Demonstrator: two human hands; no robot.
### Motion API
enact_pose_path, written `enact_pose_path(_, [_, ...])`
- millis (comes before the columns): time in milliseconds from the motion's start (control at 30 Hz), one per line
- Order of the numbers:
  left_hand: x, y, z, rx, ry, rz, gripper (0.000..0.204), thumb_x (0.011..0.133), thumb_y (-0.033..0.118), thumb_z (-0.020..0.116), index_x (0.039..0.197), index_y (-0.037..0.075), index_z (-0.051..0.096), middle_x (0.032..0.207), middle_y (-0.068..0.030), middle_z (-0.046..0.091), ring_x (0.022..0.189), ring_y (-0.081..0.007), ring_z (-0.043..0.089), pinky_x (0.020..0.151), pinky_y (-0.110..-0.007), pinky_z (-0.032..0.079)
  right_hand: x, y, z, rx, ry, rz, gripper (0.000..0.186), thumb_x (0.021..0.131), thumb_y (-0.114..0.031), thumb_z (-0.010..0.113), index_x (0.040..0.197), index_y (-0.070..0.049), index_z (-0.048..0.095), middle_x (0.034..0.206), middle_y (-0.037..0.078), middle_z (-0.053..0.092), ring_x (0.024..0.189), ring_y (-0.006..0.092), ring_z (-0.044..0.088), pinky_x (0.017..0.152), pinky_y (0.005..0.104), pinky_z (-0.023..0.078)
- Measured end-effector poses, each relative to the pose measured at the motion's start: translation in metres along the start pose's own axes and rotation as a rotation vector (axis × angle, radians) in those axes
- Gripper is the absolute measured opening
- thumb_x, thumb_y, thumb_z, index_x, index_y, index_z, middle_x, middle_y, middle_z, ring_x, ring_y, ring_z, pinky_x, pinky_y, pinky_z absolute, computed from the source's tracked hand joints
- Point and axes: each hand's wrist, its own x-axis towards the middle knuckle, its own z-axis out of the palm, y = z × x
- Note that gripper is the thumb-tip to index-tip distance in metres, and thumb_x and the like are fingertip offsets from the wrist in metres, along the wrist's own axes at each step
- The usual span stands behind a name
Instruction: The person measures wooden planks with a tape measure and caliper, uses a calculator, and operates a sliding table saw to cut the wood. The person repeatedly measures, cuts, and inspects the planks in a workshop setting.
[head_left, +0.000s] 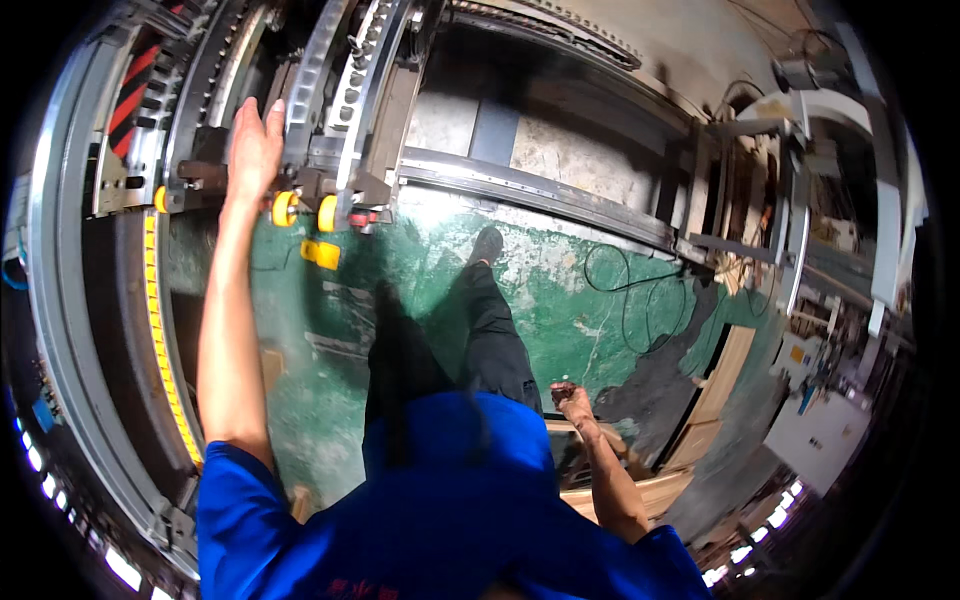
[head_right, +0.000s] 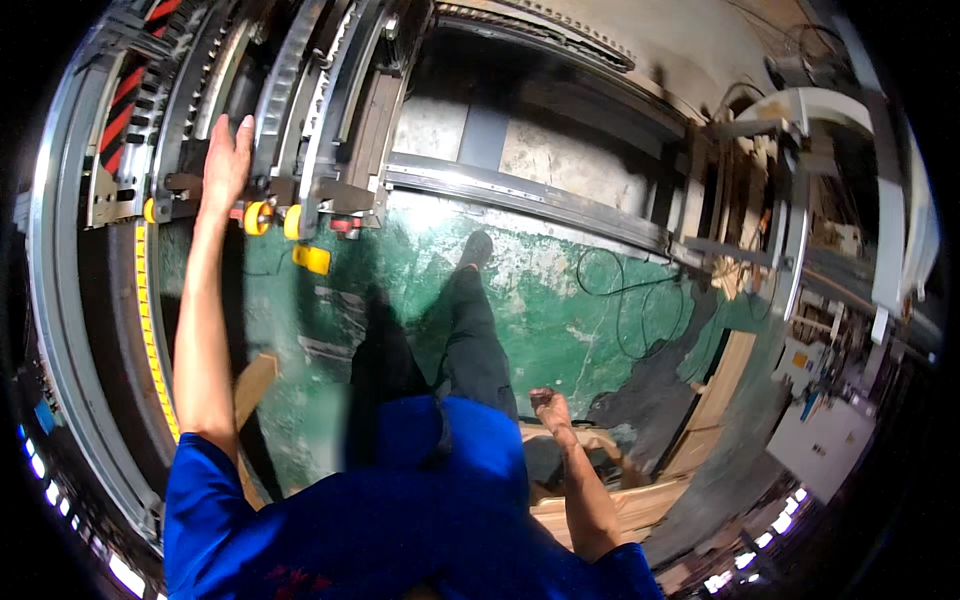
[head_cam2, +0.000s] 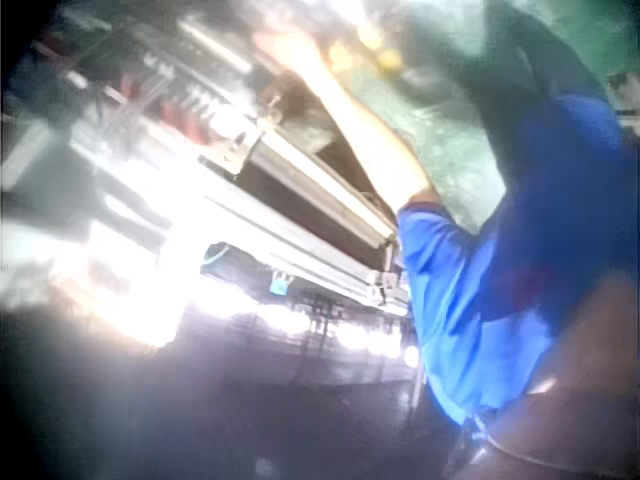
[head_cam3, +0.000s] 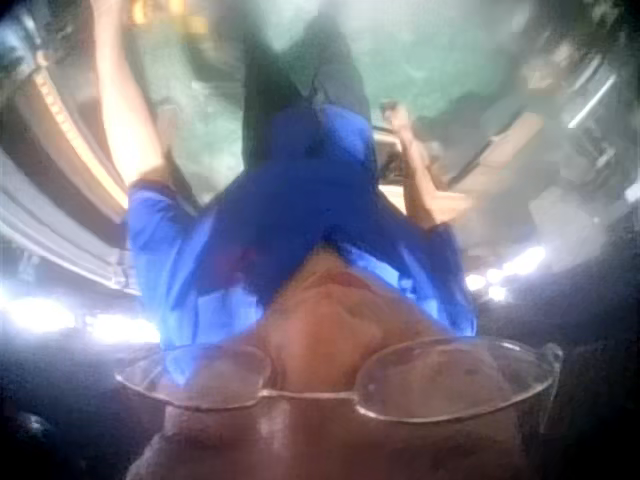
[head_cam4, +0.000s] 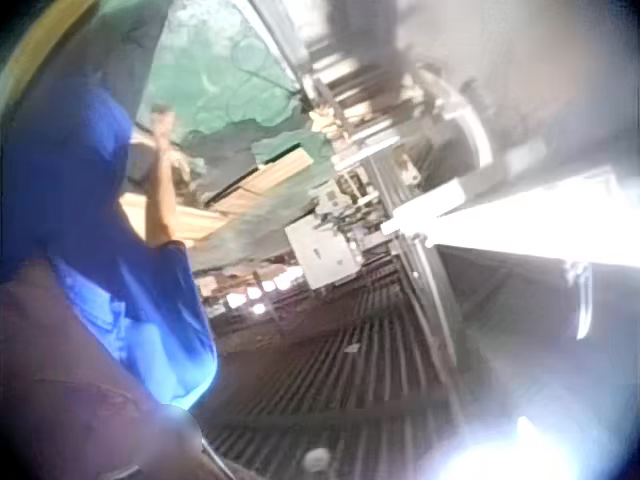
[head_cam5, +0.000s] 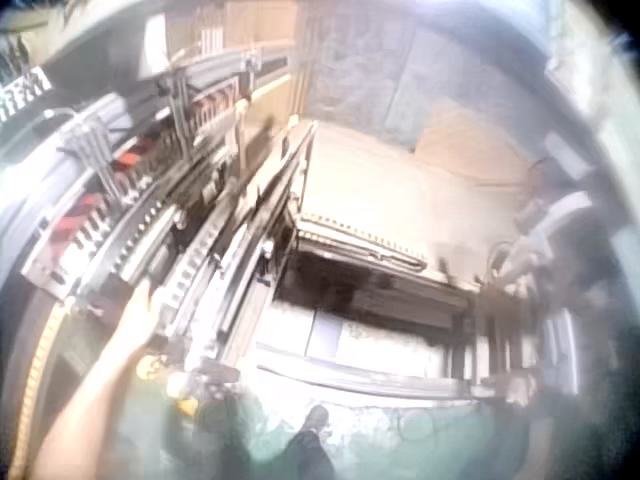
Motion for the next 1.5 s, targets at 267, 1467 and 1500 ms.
enact_pose_path(267, [-0.006, 0.023, 0.031, -0.002, -0.013, -0.325, 0.080, 0.107, 0.064, 0.036, 0.151, -0.002, 0.048, 0.149, -0.0268, 0.054, 0.142, -0.0396, 0.049, 0.118, -0.042, 0.037, 0.183, -0.130, -0.200, -0.034, -0.001, -0.166, 0.021, 0.099, -0.005, 0.065, 0.118, 0.002, 0.068, 0.096, 0.001, 0.068, 0.077, 0.0092, 0.058, 0.070, 0.0250, 0.049])
enact_pose_path(1467, [-0.059, -0.004, 0.018, -0.108, 0.446, -1.270, 0.064, 0.110, 0.046, 0.049, 0.147, -0.006, 0.053, 0.138, -0.0159, 0.063, 0.119, -0.0209, 0.061, 0.105, -0.034, 0.046, 0.476, -0.985, -0.188, -0.765, -0.312, -0.973, 0.023, 0.090, 0.004, 0.072, 0.112, -0.002, 0.071, 0.090, 0.013, 0.070, 0.078, 0.0224, 0.072, 0.066, 0.0330, 0.057])
enact_pose_path(1500, [-0.057, 0.000, 0.023, -0.171, 0.436, -1.302, 0.061, 0.110, 0.046, 0.049, 0.143, -0.004, 0.058, 0.104, -0.0045, 0.064, 0.093, -0.0137, 0.058, 0.085, -0.028, 0.048, 0.474, -0.999, -0.190, -0.791, -0.322, -1.003, 0.023, 0.089, 0.004, 0.073, 0.112, -0.001, 0.071, 0.090, 0.012, 0.070, 0.078, 0.0219, 0.071, 0.066, 0.0331, 0.058])
